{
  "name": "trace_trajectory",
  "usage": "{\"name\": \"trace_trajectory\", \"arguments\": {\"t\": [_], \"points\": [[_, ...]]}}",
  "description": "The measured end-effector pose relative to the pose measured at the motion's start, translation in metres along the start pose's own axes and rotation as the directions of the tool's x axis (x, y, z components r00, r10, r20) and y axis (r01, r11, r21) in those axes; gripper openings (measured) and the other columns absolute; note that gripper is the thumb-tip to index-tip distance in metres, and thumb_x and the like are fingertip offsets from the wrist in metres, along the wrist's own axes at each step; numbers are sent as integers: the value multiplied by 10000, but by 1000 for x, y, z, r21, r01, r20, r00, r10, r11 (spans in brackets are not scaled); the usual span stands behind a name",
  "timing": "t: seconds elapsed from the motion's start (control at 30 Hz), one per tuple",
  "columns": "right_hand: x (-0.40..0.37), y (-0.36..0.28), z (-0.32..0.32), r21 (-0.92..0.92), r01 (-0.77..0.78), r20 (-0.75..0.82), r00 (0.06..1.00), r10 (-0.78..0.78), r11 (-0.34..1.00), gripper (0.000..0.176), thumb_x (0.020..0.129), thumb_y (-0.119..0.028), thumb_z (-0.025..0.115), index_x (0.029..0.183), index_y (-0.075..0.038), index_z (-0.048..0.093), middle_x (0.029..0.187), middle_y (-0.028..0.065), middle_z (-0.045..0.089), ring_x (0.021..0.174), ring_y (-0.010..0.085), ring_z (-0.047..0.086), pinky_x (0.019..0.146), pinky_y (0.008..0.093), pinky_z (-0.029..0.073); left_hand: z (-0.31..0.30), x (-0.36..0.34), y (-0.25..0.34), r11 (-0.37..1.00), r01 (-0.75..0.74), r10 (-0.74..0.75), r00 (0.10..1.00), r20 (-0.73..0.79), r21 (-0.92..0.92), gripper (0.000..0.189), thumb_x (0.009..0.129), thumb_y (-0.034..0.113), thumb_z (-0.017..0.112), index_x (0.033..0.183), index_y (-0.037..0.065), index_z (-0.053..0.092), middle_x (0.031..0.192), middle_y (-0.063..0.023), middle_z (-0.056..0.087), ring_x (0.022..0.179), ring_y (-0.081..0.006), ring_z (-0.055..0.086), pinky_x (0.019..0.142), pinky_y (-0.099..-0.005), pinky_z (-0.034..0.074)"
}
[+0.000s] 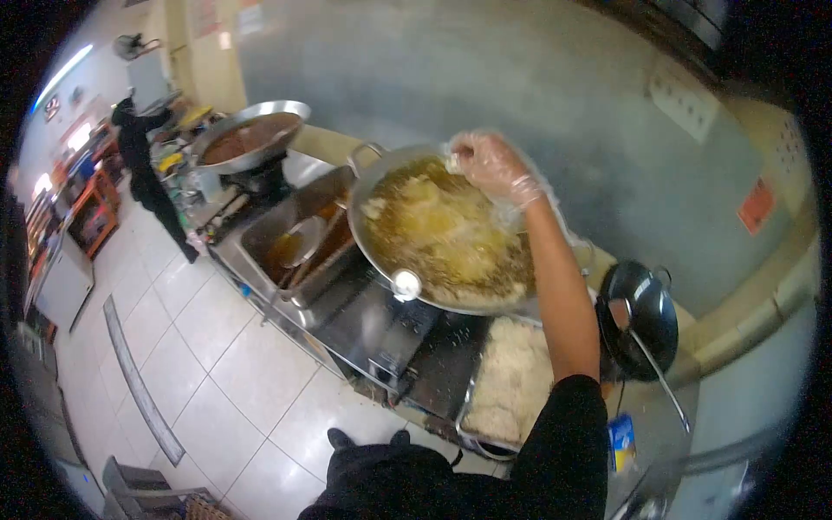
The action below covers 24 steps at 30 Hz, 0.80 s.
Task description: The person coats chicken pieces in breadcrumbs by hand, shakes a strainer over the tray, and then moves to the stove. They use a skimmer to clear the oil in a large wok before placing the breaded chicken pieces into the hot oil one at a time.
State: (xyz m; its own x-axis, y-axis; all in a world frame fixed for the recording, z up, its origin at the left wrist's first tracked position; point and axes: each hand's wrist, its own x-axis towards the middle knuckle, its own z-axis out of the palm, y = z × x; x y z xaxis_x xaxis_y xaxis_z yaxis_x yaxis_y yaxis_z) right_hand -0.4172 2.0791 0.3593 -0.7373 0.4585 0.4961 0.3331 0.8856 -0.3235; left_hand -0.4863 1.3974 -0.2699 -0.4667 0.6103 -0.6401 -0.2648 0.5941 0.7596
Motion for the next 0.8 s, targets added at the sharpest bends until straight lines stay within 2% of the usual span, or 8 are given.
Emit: {"name": "trace_trajectory", "arguments": {"t": [0.13,0.23,0.3,0.37,0.5,0.6,0.73,0.8], "points": [[-93,-26,-66,93,-170,56,985,165,981,113,742,-81,552,823,-5,565,763,54,574,708,135,529,677,267,435,-11,22,11,990,-53,44,996,75,127,166,734,121,555,864,38,492,741,-86,558,628,-179,549,475,-292,436],[-172,-18,-75,389,-431,298,895,331,814,81,729,-84,574,786,-29,558,764,18,561,727,93,520,691,248,431,-28,57,22,892,-32,132,972,193,-452,93,768,126,527,820,52,506,722,-85,561,607,-174,548,452,-293,428],[-231,21,-41,476,-488,357,868,346,732,120,732,-141,598,814,-59,568,760,28,545,714,123,516,678,267,445,-33,80,40,864,65,-14,994,105,-499,93,781,133,529,830,57,506,722,-83,563,589,-171,548,450,-289,431],[-279,58,1,-68,-772,474,532,701,632,254,713,-249,582,868,-49,571,888,57,553,790,150,513,737,307,429,-32,96,74,936,70,-83,996,-22,-345,148,787,162,546,876,55,497,720,-78,566,565,-169,548,456,-284,442],[-427,193,141,-487,-451,300,718,628,748,514,776,-334,484,1162,-3,408,1124,185,474,1039,264,466,909,342,361,-31,112,129,997,4,-11,996,-90,-83,211,815,221,517,922,42,485,724,-73,576,558,-162,557,462,-288,449],[-410,162,151,-625,-513,327,513,794,589,671,755,-429,472,1226,25,322,1248,204,359,1170,278,345,990,336,259,-27,107,142,993,-19,8,995,-95,-114,211,821,216,509,926,34,489,727,-79,579,567,-167,562,465,-291,452],[-469,242,229,-702,-504,75,651,755,504,606,716,-461,502,1096,9,462,1064,198,495,993,282,486,839,378,396,-17,94,127,995,23,-29,997,-68,-95,208,823,193,513,921,9,494,721,-88,578,567,-171,561,490,-297,461],[-446,249,221,-633,-599,341,353,871,490,597,701,-469,528,1106,-34,464,1139,169,444,1049,250,438,858,339,380,-22,91,94,970,112,-109,994,26,-213,187,807,165,534,900,8,491,719,-96,562,595,-178,554,511,-298,465]]}}
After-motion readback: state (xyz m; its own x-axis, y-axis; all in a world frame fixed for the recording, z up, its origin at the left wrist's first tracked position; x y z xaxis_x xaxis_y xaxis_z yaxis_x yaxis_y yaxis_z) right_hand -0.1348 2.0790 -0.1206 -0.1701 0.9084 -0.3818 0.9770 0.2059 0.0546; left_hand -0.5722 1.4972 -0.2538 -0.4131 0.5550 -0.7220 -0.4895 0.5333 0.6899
